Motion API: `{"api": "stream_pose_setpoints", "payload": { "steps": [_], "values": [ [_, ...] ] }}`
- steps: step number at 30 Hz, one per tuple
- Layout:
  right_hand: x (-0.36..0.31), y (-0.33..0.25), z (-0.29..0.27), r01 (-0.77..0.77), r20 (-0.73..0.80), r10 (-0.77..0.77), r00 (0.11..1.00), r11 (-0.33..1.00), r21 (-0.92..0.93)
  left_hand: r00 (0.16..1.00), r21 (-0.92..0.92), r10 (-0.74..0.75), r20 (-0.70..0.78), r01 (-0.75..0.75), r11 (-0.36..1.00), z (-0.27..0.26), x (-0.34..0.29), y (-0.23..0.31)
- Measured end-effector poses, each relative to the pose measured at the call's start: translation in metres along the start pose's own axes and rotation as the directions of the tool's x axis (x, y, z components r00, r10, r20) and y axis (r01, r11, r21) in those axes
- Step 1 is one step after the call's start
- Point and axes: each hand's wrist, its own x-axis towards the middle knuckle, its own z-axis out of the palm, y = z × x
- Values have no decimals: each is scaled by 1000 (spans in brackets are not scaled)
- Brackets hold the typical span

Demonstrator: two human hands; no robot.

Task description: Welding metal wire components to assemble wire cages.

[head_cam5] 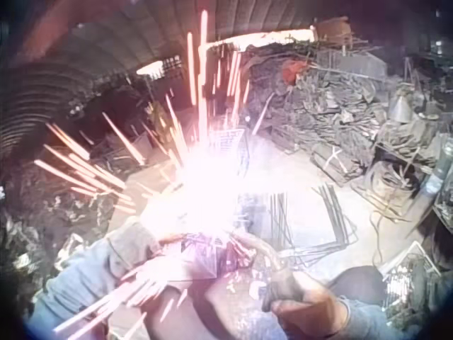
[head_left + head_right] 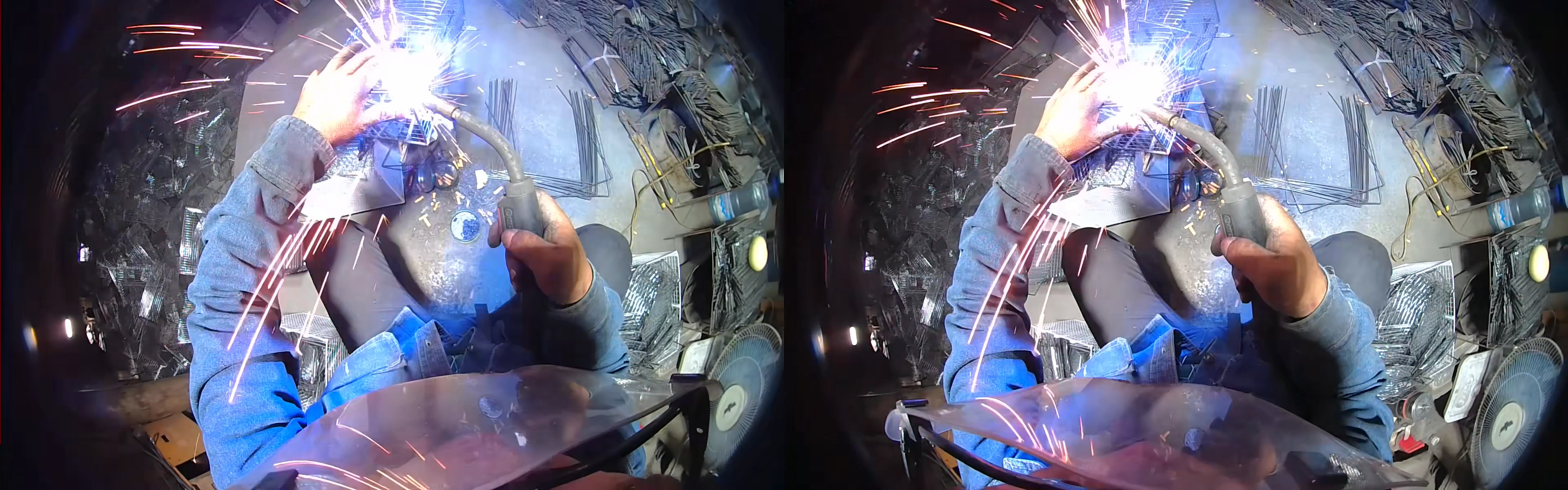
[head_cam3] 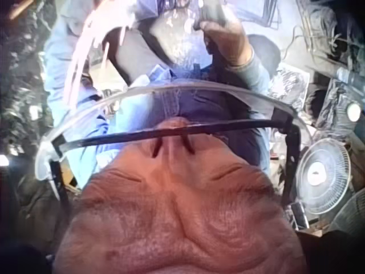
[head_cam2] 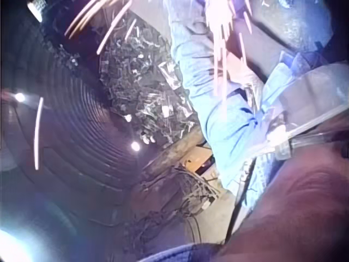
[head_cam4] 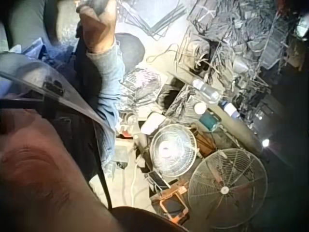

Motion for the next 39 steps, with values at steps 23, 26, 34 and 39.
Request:
{"api": "stream_pose_setpoints", "payload": {
  "steps": [23,26,34,39],
  "values": [
    [5,8,-5,46,5,-46,999,999,-9,1000,-17,-8,-20,8,1000,2,0,-2],
    [3,-7,-15,97,-51,-94,994,994,46,998,74,-64,-7,64,995,-3,4,15],
    [28,-48,-65,334,-274,-269,923,916,224,888,-16,165,430,-176,984,-52,84,63],
    [50,-5,-74,303,-246,-226,943,889,344,824,-324,373,426,-246,914,-55,138,41]
  ]
}}
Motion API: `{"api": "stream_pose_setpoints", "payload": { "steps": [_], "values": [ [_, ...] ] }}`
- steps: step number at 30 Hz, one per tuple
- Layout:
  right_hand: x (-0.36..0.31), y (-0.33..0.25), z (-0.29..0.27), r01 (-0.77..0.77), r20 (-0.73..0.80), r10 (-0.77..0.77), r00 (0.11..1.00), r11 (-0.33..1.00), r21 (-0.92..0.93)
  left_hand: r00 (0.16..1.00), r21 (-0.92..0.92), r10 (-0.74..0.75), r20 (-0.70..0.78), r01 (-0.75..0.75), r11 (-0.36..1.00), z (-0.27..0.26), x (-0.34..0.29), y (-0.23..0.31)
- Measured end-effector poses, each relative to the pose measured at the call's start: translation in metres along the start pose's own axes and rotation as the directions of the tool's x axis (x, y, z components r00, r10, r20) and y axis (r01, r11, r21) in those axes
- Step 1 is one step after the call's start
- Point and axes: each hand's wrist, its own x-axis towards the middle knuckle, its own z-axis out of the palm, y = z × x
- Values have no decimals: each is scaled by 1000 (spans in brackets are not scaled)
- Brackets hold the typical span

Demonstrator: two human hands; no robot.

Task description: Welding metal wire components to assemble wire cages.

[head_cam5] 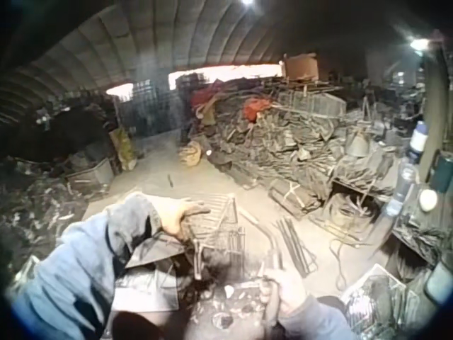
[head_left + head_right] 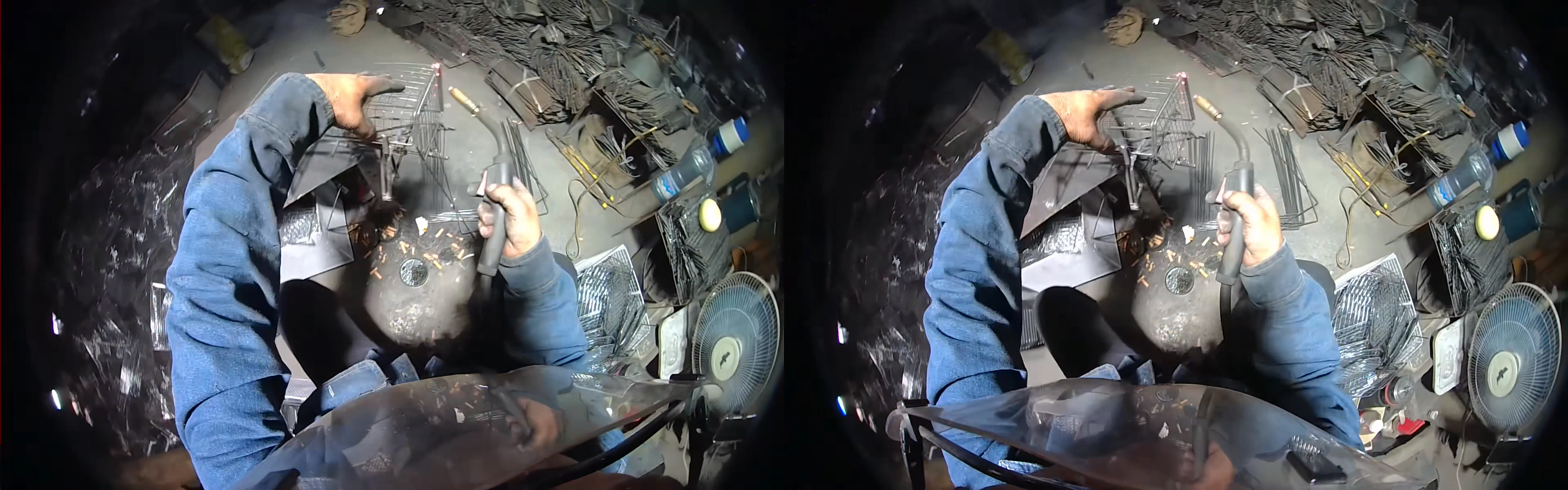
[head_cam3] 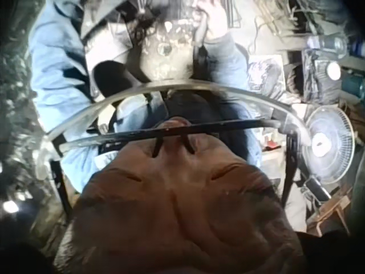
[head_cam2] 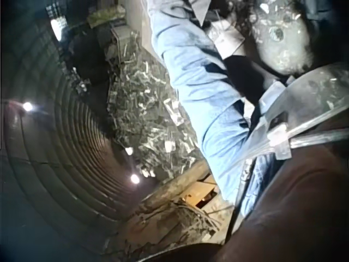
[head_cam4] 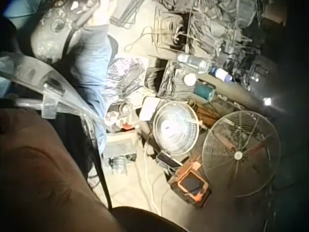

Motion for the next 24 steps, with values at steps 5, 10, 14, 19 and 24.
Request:
{"api": "stream_pose_setpoints", "payload": {
  "steps": [5,10,14,19,24],
  "values": [
    [11,2,2,48,40,-45,998,996,-80,970,322,-170,-171,219,921,11,45,14],
    [19,-10,9,54,22,-53,998,996,-65,972,378,-124,-200,193,906,8,64,21],
    [18,-14,18,50,-109,-83,991,960,-276,968,365,-116,-223,193,911,6,69,15],
    [7,-10,35,91,-135,-176,975,874,-478,960,347,-165,-224,237,908,6,75,12],
    [6,-11,39,127,-129,-240,962,813,-568,964,346,-124,-234,202,916,4,75,15]
  ]
}}
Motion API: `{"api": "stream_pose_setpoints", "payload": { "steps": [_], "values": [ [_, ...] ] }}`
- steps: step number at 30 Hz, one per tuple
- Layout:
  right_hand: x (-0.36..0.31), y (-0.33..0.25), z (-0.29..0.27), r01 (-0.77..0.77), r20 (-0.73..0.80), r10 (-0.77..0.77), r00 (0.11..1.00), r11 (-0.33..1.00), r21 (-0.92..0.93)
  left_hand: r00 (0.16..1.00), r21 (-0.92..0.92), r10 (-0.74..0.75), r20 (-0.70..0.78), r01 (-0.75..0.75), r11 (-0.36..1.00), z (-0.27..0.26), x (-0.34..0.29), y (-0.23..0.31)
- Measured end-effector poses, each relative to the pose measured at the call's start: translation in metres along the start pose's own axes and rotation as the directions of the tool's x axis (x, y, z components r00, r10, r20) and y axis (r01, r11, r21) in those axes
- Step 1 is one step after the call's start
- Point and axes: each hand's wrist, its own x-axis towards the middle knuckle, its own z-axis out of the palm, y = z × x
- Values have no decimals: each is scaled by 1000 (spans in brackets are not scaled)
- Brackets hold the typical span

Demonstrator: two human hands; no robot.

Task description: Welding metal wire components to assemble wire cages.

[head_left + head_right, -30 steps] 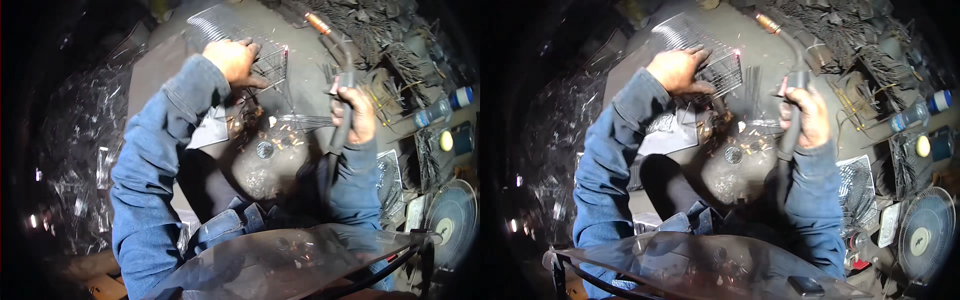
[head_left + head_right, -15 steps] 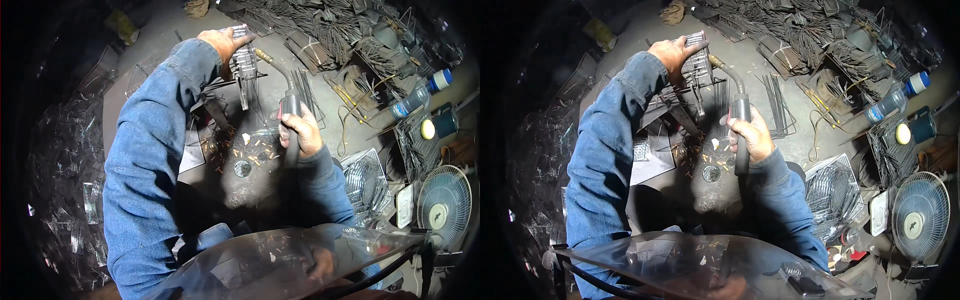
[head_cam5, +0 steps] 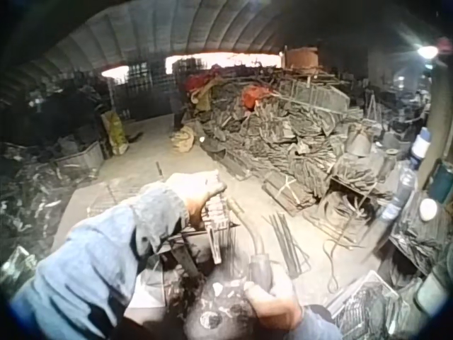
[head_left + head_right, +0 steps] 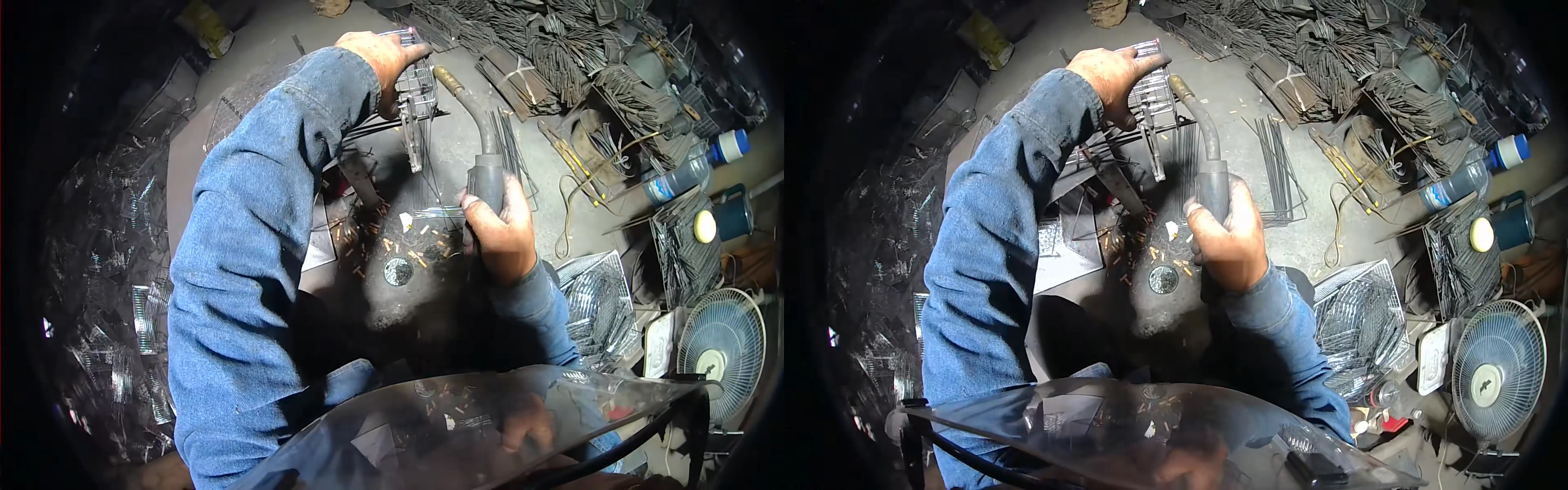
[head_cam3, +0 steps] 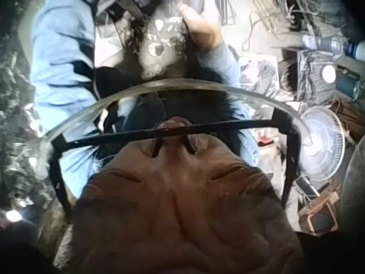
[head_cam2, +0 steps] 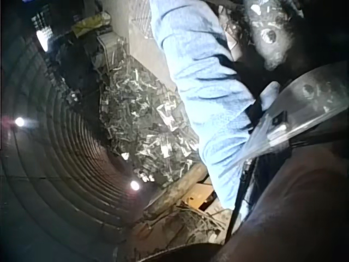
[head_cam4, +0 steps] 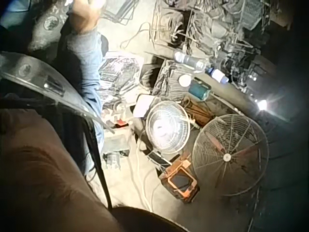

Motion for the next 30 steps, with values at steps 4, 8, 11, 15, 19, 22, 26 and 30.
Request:
{"api": "stream_pose_setpoints", "payload": {
  "steps": [4,8,11,15,19,22,26,30],
  "values": [
    [2,6,0,42,27,-41,999,999,-18,996,24,-37,81,35,999,0,4,-2],
    [3,12,-1,124,2,-124,992,992,27,992,-64,67,106,-61,996,4,10,-11],
    [3,13,-2,130,49,-130,990,992,-2,994,-75,70,87,-63,995,6,11,-15],
    [0,9,-2,59,38,-60,997,998,28,995,-95,71,76,-63,993,7,8,-15],
    [-3,7,-2,55,76,-59,995,997,55,998,3,63,-30,-63,998,8,2,-11],
    [-1,8,-3,-58,90,53,995,997,56,1000,24,-22,17,22,999,11,0,-9],
    [9,10,-5,-8,63,5,998,999,46,996,52,-78,50,76,996,15,-1,-3],
    [2,5,-14,-154,87,136,987,956,249,997,44,-77,-31,78,996,16,-4,3]
  ]
}}
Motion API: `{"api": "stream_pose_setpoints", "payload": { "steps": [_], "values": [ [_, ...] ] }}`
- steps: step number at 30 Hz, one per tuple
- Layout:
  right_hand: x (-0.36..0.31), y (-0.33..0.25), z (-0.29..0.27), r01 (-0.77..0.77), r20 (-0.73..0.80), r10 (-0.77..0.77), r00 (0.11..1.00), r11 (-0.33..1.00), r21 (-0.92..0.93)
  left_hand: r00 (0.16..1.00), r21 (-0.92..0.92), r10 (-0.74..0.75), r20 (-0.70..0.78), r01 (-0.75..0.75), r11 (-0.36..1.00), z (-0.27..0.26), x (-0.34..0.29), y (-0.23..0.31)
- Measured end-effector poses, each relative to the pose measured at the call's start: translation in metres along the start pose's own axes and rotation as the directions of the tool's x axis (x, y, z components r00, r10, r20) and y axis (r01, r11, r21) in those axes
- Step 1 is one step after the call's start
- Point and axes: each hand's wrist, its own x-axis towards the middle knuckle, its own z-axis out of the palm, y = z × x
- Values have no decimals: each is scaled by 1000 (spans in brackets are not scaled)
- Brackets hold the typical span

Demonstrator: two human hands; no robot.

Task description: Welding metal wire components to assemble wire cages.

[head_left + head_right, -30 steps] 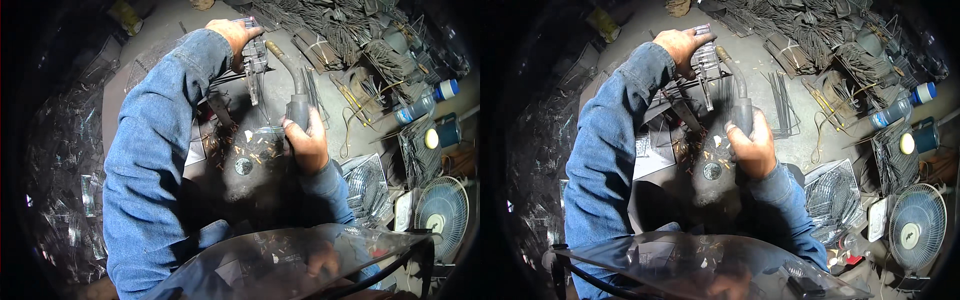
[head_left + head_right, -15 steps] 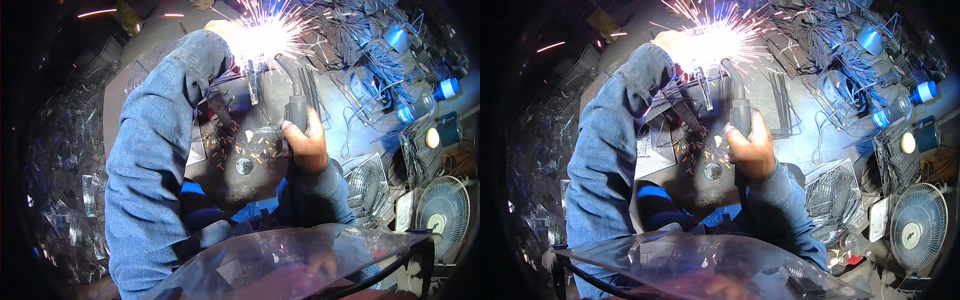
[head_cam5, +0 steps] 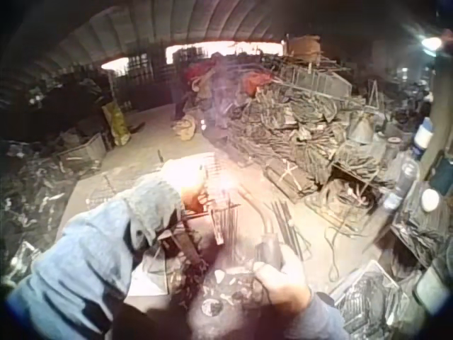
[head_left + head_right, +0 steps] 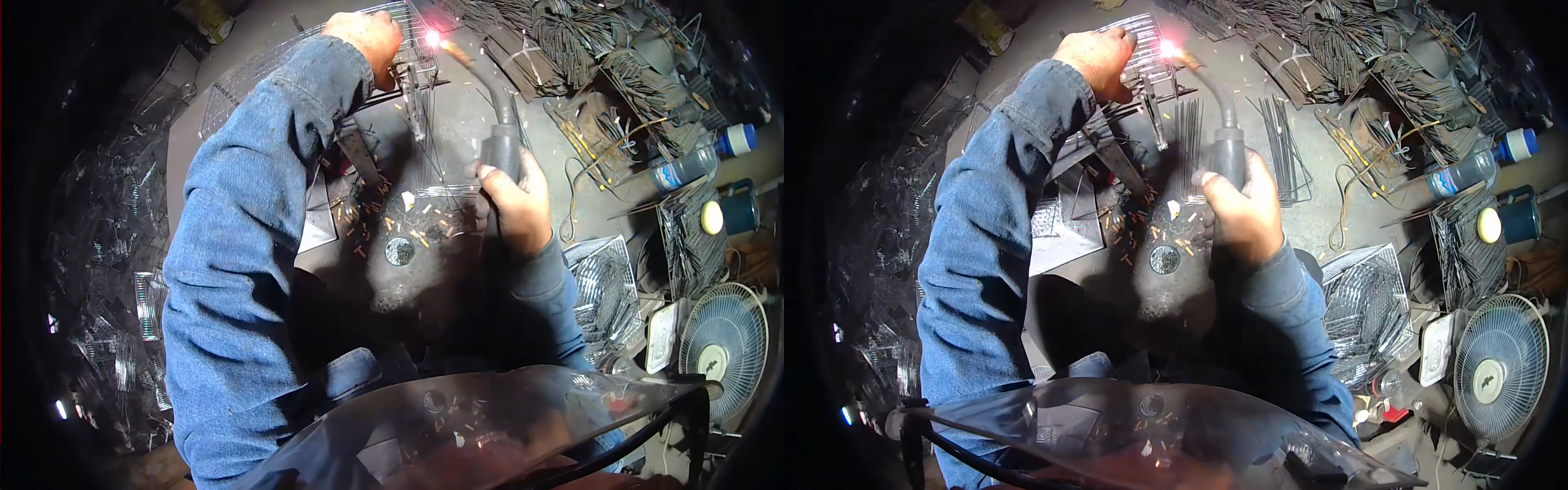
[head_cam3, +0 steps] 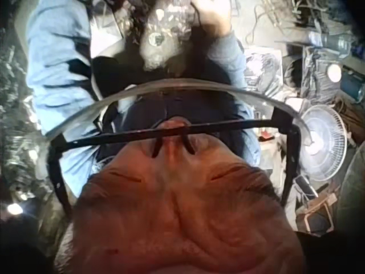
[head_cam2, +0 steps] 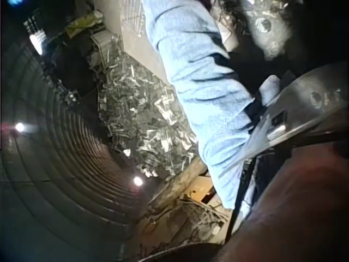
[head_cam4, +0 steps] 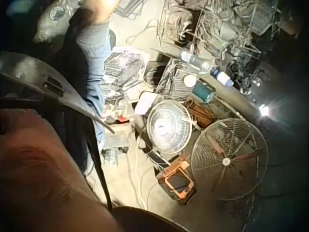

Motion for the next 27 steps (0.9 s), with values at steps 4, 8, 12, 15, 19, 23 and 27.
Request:
{"api": "stream_pose_setpoints", "payload": {
  "steps": [4,8,12,15,19,23,27],
  "values": [
    [-18,7,-5,441,-96,-469,878,870,-219,1000,17,-6,-26,6,1000,-2,-4,2],
    [1,22,-9,351,84,-344,935,864,-361,999,56,-40,-23,42,998,-2,-6,3],
    [1,32,-10,64,24,-61,998,988,-137,998,-1,-44,-35,44,999,-4,-8,5],
    [-9,29,-11,42,-24,-46,999,992,-120,998,44,-68,-17,68,997,-4,-10,6],
    [-11,22,-7,56,8,-55,998,994,-92,998,6,-48,-34,48,999,-1,-8,5],
    [-9,22,-2,93,-14,-95,995,991,-100,983,-133,-177,-38,171,976,2,-2,2],
    [-11,21,-1,30,-33,-32,999,996,-80,998,28,-63,-20,63,998,2,-1,-1]
  ]
}}
